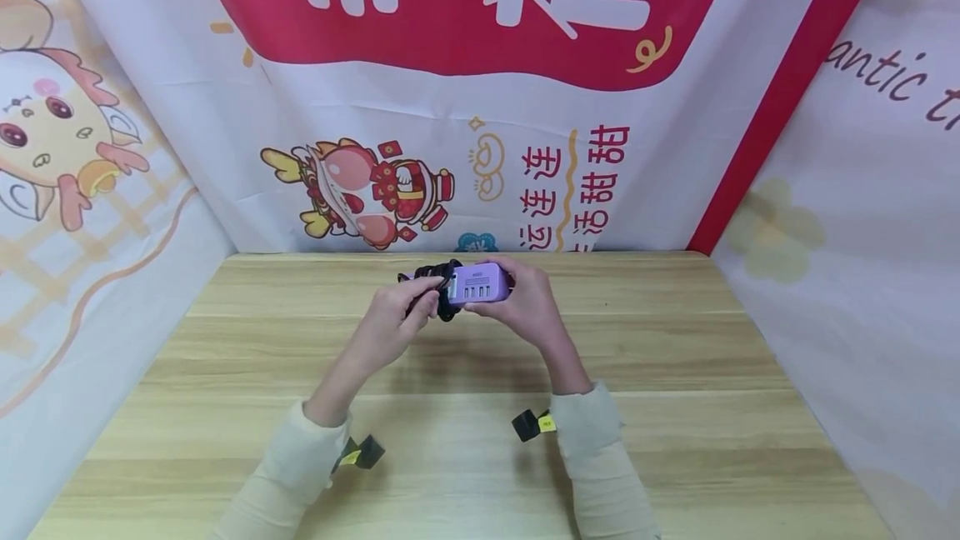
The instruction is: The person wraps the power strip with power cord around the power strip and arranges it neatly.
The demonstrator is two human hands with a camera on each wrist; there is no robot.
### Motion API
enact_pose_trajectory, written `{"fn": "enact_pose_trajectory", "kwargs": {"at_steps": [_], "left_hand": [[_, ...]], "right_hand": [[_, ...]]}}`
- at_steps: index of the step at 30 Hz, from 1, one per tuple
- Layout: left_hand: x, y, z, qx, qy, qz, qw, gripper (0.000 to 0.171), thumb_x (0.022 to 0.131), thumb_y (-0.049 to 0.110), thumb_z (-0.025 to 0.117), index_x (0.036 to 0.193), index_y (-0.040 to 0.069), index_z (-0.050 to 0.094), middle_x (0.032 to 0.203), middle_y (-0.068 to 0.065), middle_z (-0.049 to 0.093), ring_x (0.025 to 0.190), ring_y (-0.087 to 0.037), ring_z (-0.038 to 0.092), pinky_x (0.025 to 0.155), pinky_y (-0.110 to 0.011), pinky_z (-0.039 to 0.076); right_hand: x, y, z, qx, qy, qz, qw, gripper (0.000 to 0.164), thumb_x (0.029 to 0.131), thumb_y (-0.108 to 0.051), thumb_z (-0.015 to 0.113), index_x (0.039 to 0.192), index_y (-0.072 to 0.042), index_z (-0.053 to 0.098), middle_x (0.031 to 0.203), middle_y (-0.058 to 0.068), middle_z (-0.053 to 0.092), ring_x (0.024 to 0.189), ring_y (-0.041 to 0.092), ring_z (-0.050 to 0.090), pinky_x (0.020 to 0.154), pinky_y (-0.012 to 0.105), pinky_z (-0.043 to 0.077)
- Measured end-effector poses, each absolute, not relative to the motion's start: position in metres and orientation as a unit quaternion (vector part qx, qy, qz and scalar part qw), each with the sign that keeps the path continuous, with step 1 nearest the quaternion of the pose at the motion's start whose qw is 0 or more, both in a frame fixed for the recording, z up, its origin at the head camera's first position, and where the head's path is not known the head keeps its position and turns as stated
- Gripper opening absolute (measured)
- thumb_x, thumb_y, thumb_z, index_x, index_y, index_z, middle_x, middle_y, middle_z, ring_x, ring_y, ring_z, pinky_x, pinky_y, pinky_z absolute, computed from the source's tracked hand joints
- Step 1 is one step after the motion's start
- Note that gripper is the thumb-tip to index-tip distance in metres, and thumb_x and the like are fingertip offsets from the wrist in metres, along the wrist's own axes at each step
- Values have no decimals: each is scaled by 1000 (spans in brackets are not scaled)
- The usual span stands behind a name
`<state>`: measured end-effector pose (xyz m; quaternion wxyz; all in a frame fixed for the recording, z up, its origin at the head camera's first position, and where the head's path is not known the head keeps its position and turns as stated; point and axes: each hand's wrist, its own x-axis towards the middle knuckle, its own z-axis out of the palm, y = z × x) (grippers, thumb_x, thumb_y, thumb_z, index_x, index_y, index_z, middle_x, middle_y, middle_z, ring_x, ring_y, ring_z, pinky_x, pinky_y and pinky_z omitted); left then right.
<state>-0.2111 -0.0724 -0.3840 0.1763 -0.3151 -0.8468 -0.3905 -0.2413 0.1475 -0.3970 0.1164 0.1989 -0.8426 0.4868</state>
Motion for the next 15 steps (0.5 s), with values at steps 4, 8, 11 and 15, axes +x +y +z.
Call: {"fn": "enact_pose_trajectory", "kwargs": {"at_steps": [4,8,11,15], "left_hand": [[-210,-67,-385,-338,-843,-376,183,25,101,7,55,121,-4,66,94,-12,70,85,-20,65,82,-37,57],[-211,-65,-386,-321,-855,-364,180,26,102,9,54,122,-3,67,100,-12,71,88,-20,64,86,-39,56],[-211,-68,-386,-289,-862,-377,177,26,102,9,54,122,-1,67,97,-11,70,83,-20,61,80,-39,55],[-213,-74,-384,-254,-861,-394,198,24,101,9,55,119,-3,68,100,-15,72,85,-24,63,80,-41,56]], "right_hand": [[-243,140,-402,214,-859,447,132,59,71,-15,91,124,-7,66,117,11,70,101,25,67,86,41,58],[-246,136,-406,203,-869,430,136,60,73,-17,90,126,-5,64,119,12,69,105,26,67,90,42,58],[-246,140,-407,177,-859,461,133,61,71,-16,91,126,-6,65,117,12,70,103,26,66,88,43,58],[-248,146,-406,157,-839,508,116,61,72,-16,91,127,-9,65,116,12,69,99,25,67,83,40,59]]}}
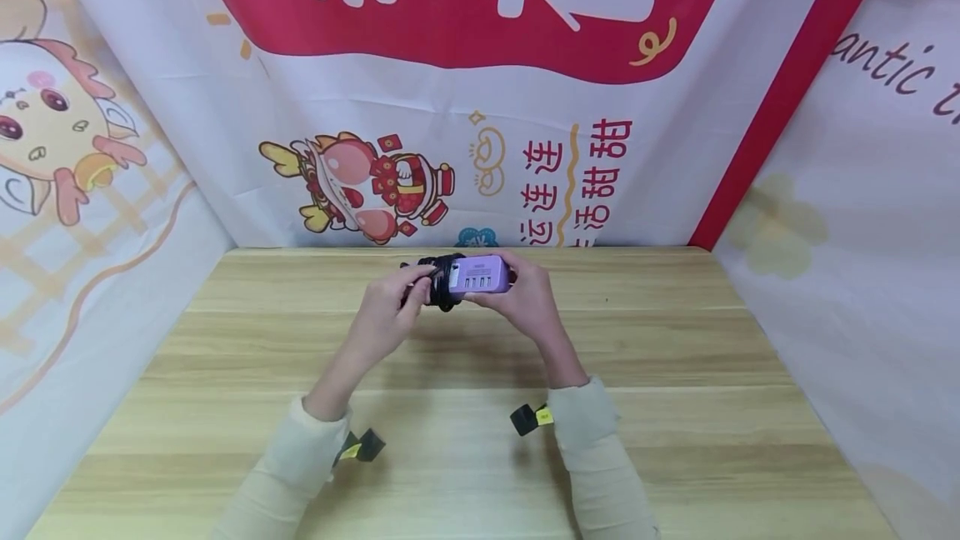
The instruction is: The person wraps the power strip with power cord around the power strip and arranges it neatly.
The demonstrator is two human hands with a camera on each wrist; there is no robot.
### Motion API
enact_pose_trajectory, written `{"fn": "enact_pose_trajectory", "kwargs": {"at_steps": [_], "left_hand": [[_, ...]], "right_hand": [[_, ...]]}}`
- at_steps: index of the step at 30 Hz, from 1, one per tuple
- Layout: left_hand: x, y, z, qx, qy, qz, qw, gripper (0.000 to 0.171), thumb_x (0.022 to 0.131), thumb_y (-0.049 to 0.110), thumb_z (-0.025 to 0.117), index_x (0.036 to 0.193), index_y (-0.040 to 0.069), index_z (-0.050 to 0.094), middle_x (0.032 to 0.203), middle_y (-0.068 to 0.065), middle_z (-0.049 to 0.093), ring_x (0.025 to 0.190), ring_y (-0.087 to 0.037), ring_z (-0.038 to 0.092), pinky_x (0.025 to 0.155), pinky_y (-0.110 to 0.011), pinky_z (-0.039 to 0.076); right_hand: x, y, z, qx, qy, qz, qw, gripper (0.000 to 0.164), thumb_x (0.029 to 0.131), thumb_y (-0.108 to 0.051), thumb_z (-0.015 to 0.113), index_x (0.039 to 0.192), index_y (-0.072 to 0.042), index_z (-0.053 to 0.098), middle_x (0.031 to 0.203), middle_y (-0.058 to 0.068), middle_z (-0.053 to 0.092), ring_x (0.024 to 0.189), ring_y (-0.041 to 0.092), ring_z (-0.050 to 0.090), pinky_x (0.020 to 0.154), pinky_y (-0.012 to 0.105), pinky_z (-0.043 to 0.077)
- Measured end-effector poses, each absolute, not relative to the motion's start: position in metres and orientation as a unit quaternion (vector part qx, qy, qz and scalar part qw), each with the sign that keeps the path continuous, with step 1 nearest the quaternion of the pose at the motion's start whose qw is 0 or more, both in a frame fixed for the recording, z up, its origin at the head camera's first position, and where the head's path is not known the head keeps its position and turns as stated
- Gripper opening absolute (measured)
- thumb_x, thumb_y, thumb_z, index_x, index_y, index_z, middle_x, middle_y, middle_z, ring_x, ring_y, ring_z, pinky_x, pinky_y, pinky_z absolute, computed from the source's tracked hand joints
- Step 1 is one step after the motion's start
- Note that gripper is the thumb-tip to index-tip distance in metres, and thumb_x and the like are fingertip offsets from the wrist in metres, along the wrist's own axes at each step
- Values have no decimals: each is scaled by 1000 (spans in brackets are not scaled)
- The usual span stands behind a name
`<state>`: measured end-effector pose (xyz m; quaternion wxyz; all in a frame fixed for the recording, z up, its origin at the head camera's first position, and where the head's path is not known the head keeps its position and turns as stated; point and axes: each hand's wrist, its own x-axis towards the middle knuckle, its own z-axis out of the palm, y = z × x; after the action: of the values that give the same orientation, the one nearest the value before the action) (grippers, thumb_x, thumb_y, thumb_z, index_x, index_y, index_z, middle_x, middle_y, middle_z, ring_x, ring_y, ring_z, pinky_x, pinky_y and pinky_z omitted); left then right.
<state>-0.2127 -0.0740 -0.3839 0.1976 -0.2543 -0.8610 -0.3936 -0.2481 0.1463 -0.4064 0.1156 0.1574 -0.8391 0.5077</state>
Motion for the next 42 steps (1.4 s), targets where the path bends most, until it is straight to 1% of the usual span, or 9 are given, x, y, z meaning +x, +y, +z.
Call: {"fn": "enact_pose_trajectory", "kwargs": {"at_steps": [4,10,14,20,23,28,31,39,42], "left_hand": [[-213,-78,-385,-255,-861,-397,188,23,101,8,56,117,-2,69,92,-13,71,80,-21,62,74,-37,56],[-213,-73,-389,-305,-862,-383,127,23,103,10,54,118,1,67,75,-3,65,68,-11,57,67,-26,51],[-214,-71,-395,-317,-855,-404,78,20,104,12,51,110,4,69,69,2,62,62,-13,60,64,-25,51],[-222,-67,-408,-337,-834,-436,20,21,105,13,49,103,6,68,80,-4,71,75,-22,69,72,-26,55],[-228,-68,-416,-341,-823,-455,-2,20,104,10,50,99,3,68,84,-8,71,83,-28,70,77,-27,55],[-238,-69,-436,-345,-797,-490,-69,20,104,7,49,100,0,68,95,-18,72,92,-32,69,83,-24,55],[-243,-69,-445,-345,-789,-502,-80,21,104,7,48,102,-1,68,100,-21,71,96,-27,68,87,-25,54],[-252,-74,-458,-320,-800,-504,-57,18,102,9,54,102,2,71,103,-12,73,96,-11,65,84,-25,54],[-251,-81,-461,-303,-791,-524,-90,22,101,14,59,117,1,65,116,-15,70,106,-9,63,94,-26,53]], "right_hand": [[-250,149,-407,151,-827,532,102,61,72,-17,90,128,-10,65,117,12,69,99,24,66,80,33,59],[-251,153,-407,142,-827,527,133,60,72,-19,91,126,-12,65,118,11,68,100,24,65,80,37,58],[-250,157,-405,116,-823,540,133,61,73,-19,90,128,-12,64,120,13,67,101,27,65,80,35,59],[-250,162,-402,72,-803,579,123,64,74,-18,90,131,-10,62,120,14,65,101,28,66,75,23,58],[-251,162,-402,64,-789,602,110,67,74,-18,90,133,-8,60,122,15,64,103,26,65,75,22,58],[-249,160,-403,27,-751,655,80,65,76,-11,87,136,-12,59,125,11,61,105,20,62,79,20,57],[-248,158,-404,20,-735,674,67,64,78,-7,84,136,-12,59,123,8,60,107,18,60,82,19,56],[-248,156,-404,47,-706,706,10,65,77,-2,82,136,-11,58,125,8,58,111,19,59,87,21,56],[-247,154,-404,98,-709,698,-21,65,75,0,83,135,-8,58,123,9,60,108,18,61,87,23,56]]}}
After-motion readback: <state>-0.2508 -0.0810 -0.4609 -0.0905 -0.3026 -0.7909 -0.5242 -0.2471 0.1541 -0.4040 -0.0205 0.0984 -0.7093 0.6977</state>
